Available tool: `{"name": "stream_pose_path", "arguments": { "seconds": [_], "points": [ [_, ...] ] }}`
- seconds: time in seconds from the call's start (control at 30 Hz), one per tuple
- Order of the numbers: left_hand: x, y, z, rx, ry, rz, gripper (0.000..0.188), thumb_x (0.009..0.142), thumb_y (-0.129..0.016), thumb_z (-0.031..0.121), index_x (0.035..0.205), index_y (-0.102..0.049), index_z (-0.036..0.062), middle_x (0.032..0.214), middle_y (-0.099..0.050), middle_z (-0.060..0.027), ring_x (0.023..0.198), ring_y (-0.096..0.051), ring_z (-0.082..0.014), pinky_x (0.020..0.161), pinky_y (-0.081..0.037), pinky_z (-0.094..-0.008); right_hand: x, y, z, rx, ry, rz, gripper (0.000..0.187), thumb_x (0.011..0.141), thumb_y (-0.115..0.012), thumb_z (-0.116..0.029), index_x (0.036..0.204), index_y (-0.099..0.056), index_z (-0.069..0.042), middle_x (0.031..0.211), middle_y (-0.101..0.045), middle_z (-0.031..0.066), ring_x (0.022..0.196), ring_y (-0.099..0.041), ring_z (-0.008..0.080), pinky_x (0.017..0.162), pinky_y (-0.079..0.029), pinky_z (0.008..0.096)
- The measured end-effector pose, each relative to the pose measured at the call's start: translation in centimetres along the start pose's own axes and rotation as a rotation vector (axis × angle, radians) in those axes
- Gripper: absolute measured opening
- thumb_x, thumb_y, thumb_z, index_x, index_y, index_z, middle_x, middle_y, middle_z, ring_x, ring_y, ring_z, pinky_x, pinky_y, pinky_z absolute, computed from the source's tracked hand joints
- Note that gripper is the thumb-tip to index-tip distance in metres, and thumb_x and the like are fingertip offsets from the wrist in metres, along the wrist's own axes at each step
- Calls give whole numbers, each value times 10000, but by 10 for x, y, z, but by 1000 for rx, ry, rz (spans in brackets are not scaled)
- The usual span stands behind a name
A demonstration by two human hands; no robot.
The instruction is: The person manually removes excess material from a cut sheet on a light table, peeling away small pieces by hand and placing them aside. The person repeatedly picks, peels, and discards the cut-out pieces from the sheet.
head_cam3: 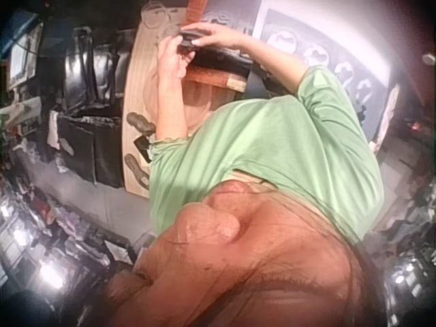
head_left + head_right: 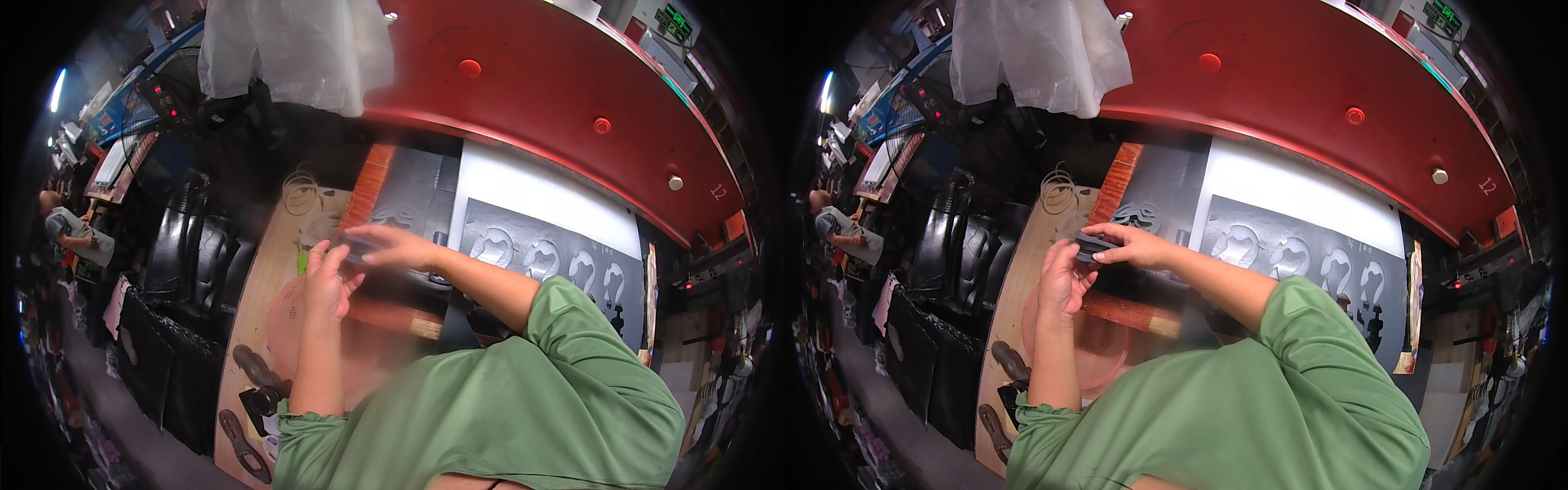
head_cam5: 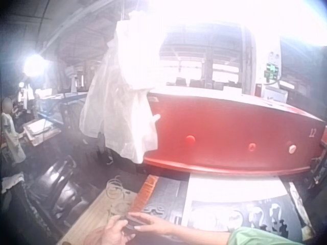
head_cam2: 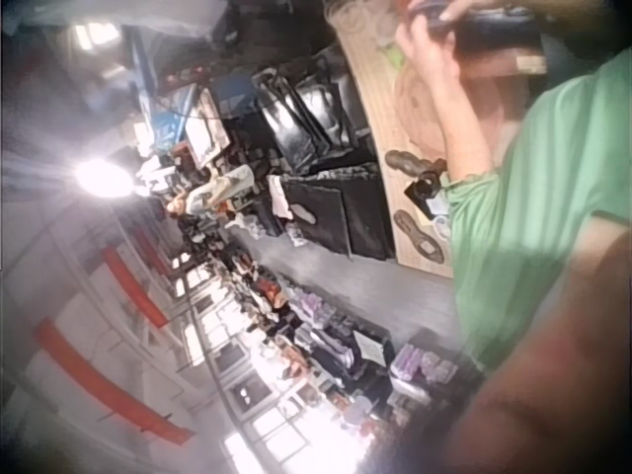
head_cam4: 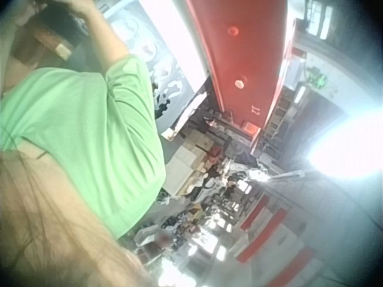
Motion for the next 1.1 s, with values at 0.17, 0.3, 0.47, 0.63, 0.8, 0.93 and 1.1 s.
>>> {"name": "stream_pose_path", "arguments": {
  "seconds": [0.17, 0.3, 0.47, 0.63, 0.8, 0.93, 1.1],
  "points": [
    [-5, 6, -1, -118, 95, -74, 484, 884, -580, 273, 1301, -397, 108, 1146, -541, -57, 968, -568, -209, 719, -509, -387, -2, -4, -3, -272, 90, -52, 779, 769, -762, -304, 1404, -376, -71, 1308, -509, 114, 1219, -470, 215, 1019, -367, 346],
    [-18, 25, -20, -164, 130, -111, 465, 899, -521, 463, 1196, -513, 106, 1116, -606, -78, 1005, -604, -214, 772, -533, -352, -12, -21, -2, -1059, 204, -157, 977, 623, -799, -484, 1413, -369, -103, 1166, -581, 155, 1095, -536, 307, 946, -361, 407],
    [-16, 56, -57, -16, 73, -75, 391, 835, -616, -6, 1199, -474, -19, 1077, -611, -131, 960, -622, -230, 829, -513, -357, -25, -33, -1, -1121, 352, -189, 770, 622, -786, -475, 1257, -554, -106, 1086, -629, 115, 1059, -563, 265, 892, -368, 402],
    [-28, 67, -63, 581, -330, -56, 448, 770, -593, 2, 1202, -475, -18, 1082, -621, -148, 967, -633, -244, 859, -487, -324, -6, 33, -7, -1166, 333, 232, 507, 654, -792, -327, 1038, -625, -42, 1032, -628, 151, 1026, -570, 338, 890, -455, 417],
    [-46, 49, -55, 1085, -610, 24, 503, 692, -576, 76, 1188, -501, 36, 1081, -601, -181, 994, -601, -320, 871, -472, -373, 30, 79, 21, -1235, 22, 113, 731, 613, -792, -269, 1261, -528, -59, 1175, -565, 191, 1129, -511, 369, 961, -424, 413],
    [-47, 31, -68, 1367, -640, 185, 469, 698, -611, 120, 1154, -520, 59, 1065, -610, -176, 969, -591, -368, 829, -480, -457, 46, 84, 36, -1198, -211, -119, 702, 588, -788, -243, 1220, -559, -40, 1150, -573, 212, 1116, -520, 368, 965, -420, 397],
    [-62, 35, -76, 1308, -904, 252, 454, 700, -643, 135, 1133, -527, 69, 1009, -624, -149, 904, -613, -342, 788, -491, -447, 33, 80, 20, -1238, -86, -127, 558, 598, -754, -136, 1112, -561, -37, 1063, -587, 186, 1007, -579, 293, 894, -457, 360]
  ]
}}
Point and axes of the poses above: each hand's wrist, its own x-axis towards the middle knuckle, its own y-axis out of the back of the hand, z = x × y, the point moved 2 cm from there along x, towards the middle knuckle
